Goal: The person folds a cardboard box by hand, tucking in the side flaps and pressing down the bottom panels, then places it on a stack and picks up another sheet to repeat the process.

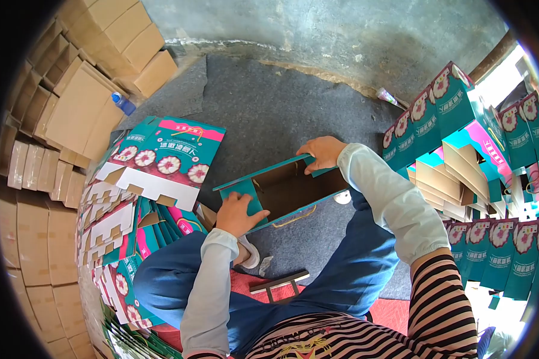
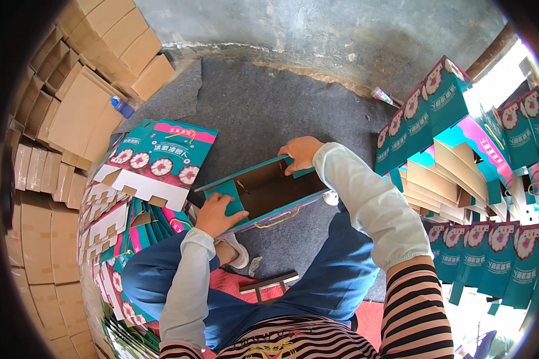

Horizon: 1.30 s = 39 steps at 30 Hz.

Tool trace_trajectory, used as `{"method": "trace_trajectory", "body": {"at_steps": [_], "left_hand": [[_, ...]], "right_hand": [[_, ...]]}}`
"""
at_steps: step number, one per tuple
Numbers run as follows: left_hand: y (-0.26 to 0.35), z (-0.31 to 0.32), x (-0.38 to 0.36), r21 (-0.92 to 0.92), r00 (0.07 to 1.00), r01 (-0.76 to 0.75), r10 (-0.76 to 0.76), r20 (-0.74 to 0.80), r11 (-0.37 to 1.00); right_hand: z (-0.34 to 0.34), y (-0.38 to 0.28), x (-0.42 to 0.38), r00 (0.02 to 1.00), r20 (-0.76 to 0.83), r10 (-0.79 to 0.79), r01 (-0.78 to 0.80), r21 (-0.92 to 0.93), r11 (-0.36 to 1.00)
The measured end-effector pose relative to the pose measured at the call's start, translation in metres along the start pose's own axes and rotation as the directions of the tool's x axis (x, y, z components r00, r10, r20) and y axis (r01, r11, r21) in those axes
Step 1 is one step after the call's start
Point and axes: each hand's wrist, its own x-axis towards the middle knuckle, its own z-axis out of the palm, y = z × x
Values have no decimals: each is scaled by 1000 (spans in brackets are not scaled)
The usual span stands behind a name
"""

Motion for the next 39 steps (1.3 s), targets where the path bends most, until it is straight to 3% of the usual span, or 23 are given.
{"method": "trace_trajectory", "body": {"at_steps": [7,10,13,16,22,28,31,32,39], "left_hand": [[-1,14,1,130,985,-61,38,168,990],[0,22,4,101,977,-211,207,49,972],[3,25,3,240,961,-275,274,40,931],[8,20,7,74,963,-248,238,125,966],[11,9,-8,-172,978,-148,170,120,974],[-6,-9,-28,-330,951,-309,294,-95,892],[-9,-13,-42,-389,951,-266,173,-257,882],[-9,-18,-48,-441,979,-135,51,-198,887],[-35,-18,-67,-401,951,66,-179,-253,914]], "right_hand": [[16,-4,-3,995,101,-2,3,-10,1000],[25,-13,-5,993,114,13,-10,-27,1000],[26,-14,-7,988,152,16,-26,69,997],[27,-12,-8,987,158,15,-39,147,988],[32,-6,-1,992,125,20,-35,121,992],[22,-7,2,989,143,24,-42,126,991],[21,-8,5,988,149,28,-48,136,990],[21,-9,5,989,148,29,-49,131,990],[19,-19,7,986,160,52,-64,69,996]]}}
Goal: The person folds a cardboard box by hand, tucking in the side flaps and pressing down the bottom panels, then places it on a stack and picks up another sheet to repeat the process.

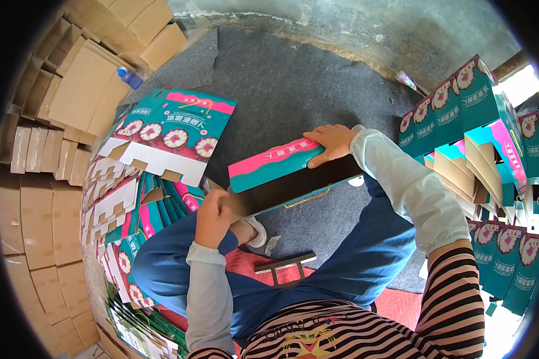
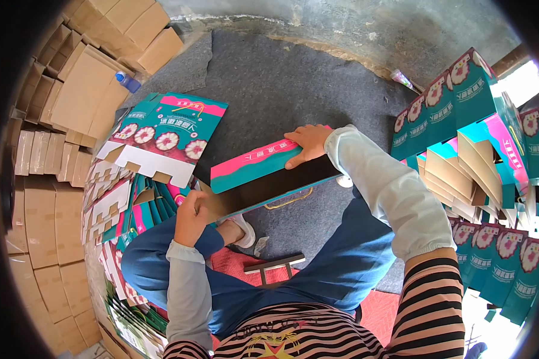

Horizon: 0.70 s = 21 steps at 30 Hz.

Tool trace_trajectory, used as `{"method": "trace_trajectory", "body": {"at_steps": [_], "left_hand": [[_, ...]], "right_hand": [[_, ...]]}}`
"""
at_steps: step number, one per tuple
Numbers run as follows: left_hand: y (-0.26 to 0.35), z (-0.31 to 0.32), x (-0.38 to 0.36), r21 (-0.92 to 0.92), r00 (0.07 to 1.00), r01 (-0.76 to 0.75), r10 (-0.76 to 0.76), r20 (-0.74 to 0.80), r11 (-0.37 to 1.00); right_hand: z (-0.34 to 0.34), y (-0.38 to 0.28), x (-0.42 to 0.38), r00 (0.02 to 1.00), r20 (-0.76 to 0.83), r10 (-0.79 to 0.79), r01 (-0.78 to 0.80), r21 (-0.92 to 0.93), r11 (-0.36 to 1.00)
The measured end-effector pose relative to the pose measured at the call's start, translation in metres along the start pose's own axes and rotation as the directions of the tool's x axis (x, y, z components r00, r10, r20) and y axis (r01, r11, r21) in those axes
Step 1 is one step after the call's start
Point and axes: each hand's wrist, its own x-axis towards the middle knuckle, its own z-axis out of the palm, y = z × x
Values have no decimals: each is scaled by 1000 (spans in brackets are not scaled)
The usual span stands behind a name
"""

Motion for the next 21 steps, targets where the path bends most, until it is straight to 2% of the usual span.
{"method": "trace_trajectory", "body": {"at_steps": [3,6,9,12,14,17,21], "left_hand": [[-8,7,5,53,975,-192,196,-101,980],[-4,4,7,163,987,-160,160,15,974],[14,4,22,595,979,-199,134,152,779],[46,13,54,761,952,-284,78,295,583],[37,31,70,783,946,-292,46,321,549],[32,38,78,766,936,-309,36,351,564],[27,39,72,750,933,-314,45,356,582]], "right_hand": [[-5,-6,-2,999,27,25,-25,-19,1000],[-11,-11,1,999,50,17,-17,-12,1000],[-12,-5,5,999,54,2,-2,7,1000],[-9,-5,8,999,33,-20,20,3,1000],[-7,-4,4,1000,20,-10,10,4,1000],[-3,17,-9,991,-67,-118,112,-80,990],[-1,51,-45,990,-69,121,-127,-94,988]]}}
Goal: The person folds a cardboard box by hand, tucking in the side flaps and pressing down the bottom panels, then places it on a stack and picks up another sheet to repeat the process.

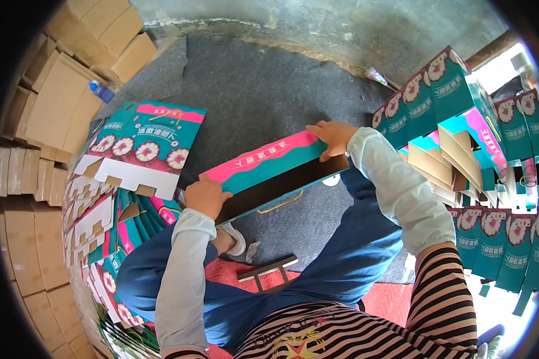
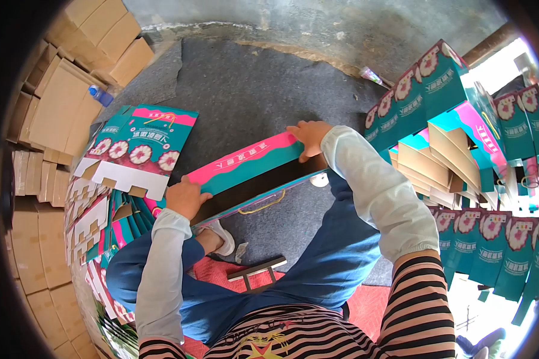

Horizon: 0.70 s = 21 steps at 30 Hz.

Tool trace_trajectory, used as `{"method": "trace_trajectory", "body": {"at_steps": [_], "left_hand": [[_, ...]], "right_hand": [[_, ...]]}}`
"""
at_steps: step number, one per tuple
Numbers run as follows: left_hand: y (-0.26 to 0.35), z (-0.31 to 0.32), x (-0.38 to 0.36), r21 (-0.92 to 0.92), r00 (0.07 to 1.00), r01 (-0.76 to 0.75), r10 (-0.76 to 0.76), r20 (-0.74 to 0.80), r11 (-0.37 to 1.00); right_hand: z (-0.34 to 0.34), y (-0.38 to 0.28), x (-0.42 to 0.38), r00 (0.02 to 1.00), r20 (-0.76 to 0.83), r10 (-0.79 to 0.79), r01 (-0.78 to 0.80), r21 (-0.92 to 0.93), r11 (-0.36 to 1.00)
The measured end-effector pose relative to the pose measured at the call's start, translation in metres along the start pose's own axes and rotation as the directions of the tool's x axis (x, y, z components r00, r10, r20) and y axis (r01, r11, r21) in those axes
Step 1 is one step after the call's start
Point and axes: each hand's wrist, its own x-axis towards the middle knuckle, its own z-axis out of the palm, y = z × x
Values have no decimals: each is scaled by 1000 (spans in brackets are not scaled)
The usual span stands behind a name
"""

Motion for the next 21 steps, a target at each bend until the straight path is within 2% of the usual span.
{"method": "trace_trajectory", "body": {"at_steps": [3,4,7,8,10,13,15,17,19,21], "left_hand": [[3,5,-1,18,1000,-6,6,20,1000],[4,6,1,41,999,-18,17,35,999],[9,11,6,130,994,-49,36,101,990],[12,12,10,174,991,-56,33,132,983],[18,14,19,219,977,-56,9,214,974],[26,21,35,232,930,-36,-53,363,972],[32,25,44,268,887,-25,-102,449,963],[38,26,45,333,885,-55,-109,453,941],[45,19,40,372,883,-42,-140,448,927],[44,24,36,316,916,-8,-120,383,949]], "right_hand": [[10,20,-10,999,23,38,-39,75,996],[13,23,-13,998,-22,58,-57,39,998],[21,13,-16,989,-141,41,-73,-234,970],[25,10,-14,969,-236,-76,13,-259,966],[30,1,-6,861,-405,-309,173,-337,925],[20,-22,-4,929,-256,-267,162,-366,916],[34,-25,14,951,-234,-204,104,-381,919],[36,-35,29,975,-185,-125,45,-388,921],[31,-43,32,938,-268,-220,128,-323,938],[33,-46,37,913,-310,-265,182,-271,945]]}}
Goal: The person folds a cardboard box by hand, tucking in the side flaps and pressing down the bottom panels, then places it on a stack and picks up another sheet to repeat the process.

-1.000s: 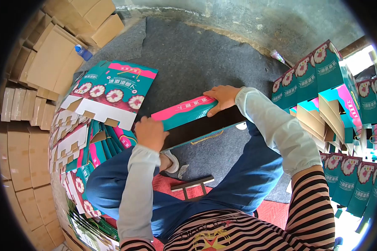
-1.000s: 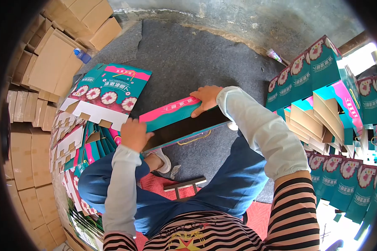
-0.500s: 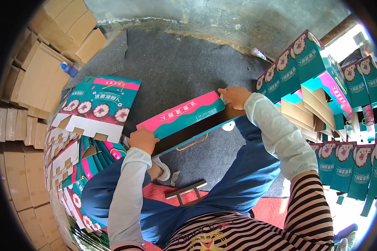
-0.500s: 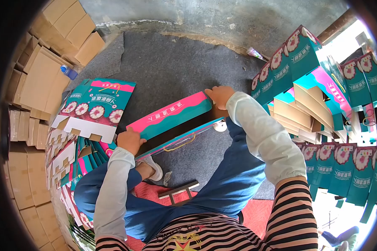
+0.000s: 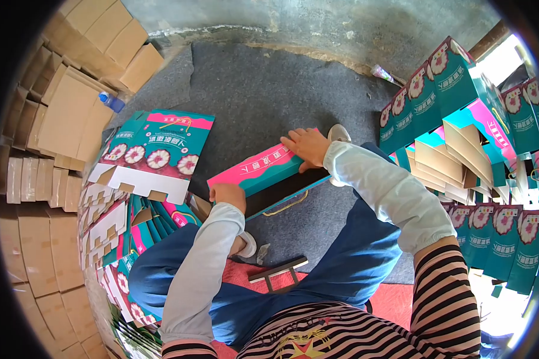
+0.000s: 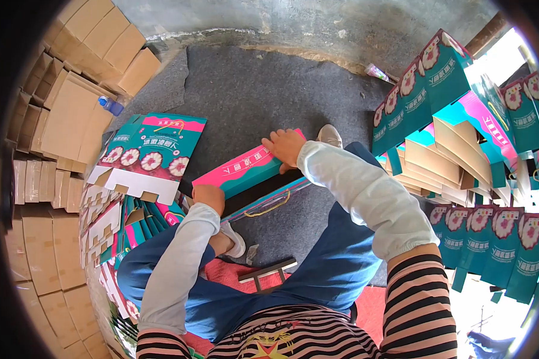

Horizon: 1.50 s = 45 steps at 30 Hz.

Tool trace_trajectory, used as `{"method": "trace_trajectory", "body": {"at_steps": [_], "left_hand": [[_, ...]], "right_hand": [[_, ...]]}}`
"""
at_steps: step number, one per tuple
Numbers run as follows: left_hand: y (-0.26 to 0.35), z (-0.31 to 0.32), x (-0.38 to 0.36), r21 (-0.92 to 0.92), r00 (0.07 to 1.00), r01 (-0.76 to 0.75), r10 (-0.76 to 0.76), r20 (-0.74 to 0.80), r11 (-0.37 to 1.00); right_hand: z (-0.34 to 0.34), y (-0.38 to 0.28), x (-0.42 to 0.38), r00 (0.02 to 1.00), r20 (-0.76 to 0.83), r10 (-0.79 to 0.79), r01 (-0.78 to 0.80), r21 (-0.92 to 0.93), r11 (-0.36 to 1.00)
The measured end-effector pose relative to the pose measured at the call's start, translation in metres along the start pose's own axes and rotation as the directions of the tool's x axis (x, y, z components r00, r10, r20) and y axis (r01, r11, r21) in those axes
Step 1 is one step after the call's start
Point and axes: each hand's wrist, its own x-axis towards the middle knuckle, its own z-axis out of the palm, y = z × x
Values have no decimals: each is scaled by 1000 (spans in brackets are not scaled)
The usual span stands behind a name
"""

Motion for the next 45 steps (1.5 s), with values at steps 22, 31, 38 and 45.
{"method": "trace_trajectory", "body": {"at_steps": [22,31,38,45], "left_hand": [[-43,57,-42,-753,887,-151,-249,-390,640],[-40,77,-23,-827,956,-160,-123,-266,539],[-36,80,-20,-795,948,-141,-152,-281,590],[-36,91,-17,-829,935,-171,-178,-307,532]], "right_hand": [[10,-4,7,1000,11,24,-25,86,996],[11,-5,10,1000,3,28,-28,79,996],[13,-6,10,999,16,39,-40,61,997],[-48,17,-14,957,53,284,-289,150,946]]}}
